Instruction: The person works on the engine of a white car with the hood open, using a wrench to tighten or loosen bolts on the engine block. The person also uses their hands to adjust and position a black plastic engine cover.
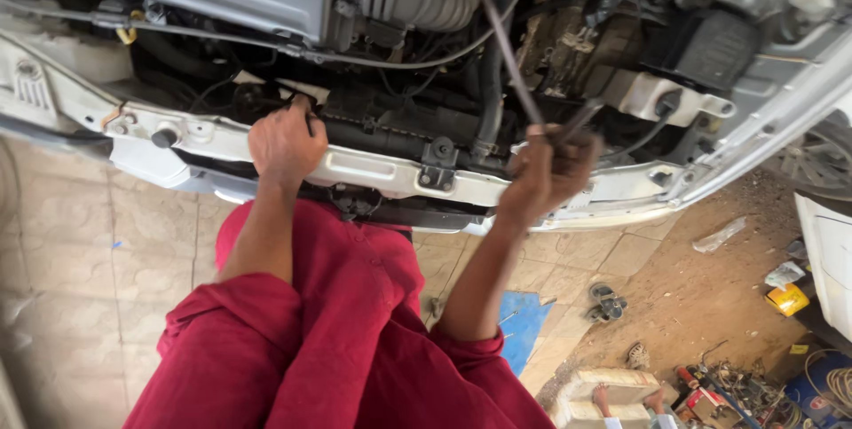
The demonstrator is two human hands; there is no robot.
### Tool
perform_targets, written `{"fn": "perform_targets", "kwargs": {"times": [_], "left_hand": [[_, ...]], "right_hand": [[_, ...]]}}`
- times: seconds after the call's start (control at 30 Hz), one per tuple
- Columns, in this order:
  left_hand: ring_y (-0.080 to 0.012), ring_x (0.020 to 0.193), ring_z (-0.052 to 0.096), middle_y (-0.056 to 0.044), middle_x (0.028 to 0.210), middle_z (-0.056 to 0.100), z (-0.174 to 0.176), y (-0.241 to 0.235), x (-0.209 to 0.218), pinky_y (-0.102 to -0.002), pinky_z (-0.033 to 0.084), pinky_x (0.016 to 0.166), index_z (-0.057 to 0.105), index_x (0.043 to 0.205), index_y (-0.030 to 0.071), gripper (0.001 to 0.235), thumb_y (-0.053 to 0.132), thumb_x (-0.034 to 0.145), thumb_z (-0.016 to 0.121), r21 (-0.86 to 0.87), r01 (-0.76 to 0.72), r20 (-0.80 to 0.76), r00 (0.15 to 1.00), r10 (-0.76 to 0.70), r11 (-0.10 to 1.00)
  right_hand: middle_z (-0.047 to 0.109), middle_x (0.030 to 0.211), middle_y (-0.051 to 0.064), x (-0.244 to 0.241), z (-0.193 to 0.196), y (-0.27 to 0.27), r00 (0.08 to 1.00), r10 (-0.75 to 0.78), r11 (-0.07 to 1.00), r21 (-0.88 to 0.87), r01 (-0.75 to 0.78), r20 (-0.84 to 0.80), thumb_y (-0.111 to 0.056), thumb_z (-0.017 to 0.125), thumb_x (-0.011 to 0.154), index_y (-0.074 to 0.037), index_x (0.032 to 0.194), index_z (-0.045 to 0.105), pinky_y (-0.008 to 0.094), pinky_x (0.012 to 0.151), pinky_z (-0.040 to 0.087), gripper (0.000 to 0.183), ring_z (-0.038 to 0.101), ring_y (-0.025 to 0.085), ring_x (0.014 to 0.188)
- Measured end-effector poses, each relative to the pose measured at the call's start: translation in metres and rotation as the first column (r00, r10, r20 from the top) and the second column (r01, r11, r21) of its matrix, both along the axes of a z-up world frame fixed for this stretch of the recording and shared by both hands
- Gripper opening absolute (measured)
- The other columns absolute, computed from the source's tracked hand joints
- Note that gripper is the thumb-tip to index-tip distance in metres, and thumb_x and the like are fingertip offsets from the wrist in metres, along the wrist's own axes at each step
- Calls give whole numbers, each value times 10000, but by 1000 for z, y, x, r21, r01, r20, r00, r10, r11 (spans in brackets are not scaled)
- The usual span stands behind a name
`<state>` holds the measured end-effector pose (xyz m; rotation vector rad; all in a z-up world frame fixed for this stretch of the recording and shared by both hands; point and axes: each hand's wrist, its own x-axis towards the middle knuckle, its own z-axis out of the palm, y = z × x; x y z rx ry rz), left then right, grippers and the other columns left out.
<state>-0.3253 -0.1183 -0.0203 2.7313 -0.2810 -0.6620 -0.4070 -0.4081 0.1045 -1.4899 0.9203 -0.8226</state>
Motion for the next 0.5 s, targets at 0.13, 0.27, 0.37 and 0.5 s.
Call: {"fn": "perform_targets", "kwargs": {"times": [0.13, 0.27, 0.37, 0.5], "left_hand": [[-359, 771, 701, -145, 807, 728, -5, 0, 2, -494, 538, 708, 692, 973, 78, 182, 203, 852, 639, -12, 16, 49, 999, -16, 1000], [-345, 761, 703, -143, 816, 726, -2, 0, 2, -477, 551, 705, 702, 1004, 75, 206, 185, 843, 635, -8, 49, 30, 998, -49, 999], [-336, 742, 700, -141, 810, 721, -4, 1, 2, -465, 555, 689, 719, 1044, 74, 265, 176, 813, 639, -25, 44, 60, 997, -43, 999], [-334, 719, 695, -152, 792, 710, -3, 2, 1, -458, 559, 665, 737, 1085, 70, 332, 186, 787, 647, -20, 63, 50, 997, -61, 998]], "right_hand": [[677, 745, 45, 10, 19, -15, 991, 81, 977, -190, -101, -106, -32, 798, 912, -38, 934, 653, 222, 392, 376, 147, 506, 62, 489], [725, 833, 113, 23, 38, -19, 988, 88, 934, -334, -127, -127, -16, 828, 894, -7, 923, 663, 229, 443, 420, 168, 578, 81, 543], [737, 854, 137, 37, 54, -21, 985, 165, 948, -285, -145, 49, 2, 782, 880, -39, 916, 688, 196, 412, 398, 109, 588, 72, 507], [710, 821, 101, 54, 63, -28, 955, 276, 931, -216, -293, -108, 34, 757, 941, -32, 984, 712, 209, 422, 448, 91, 611, 85, 538]]}}
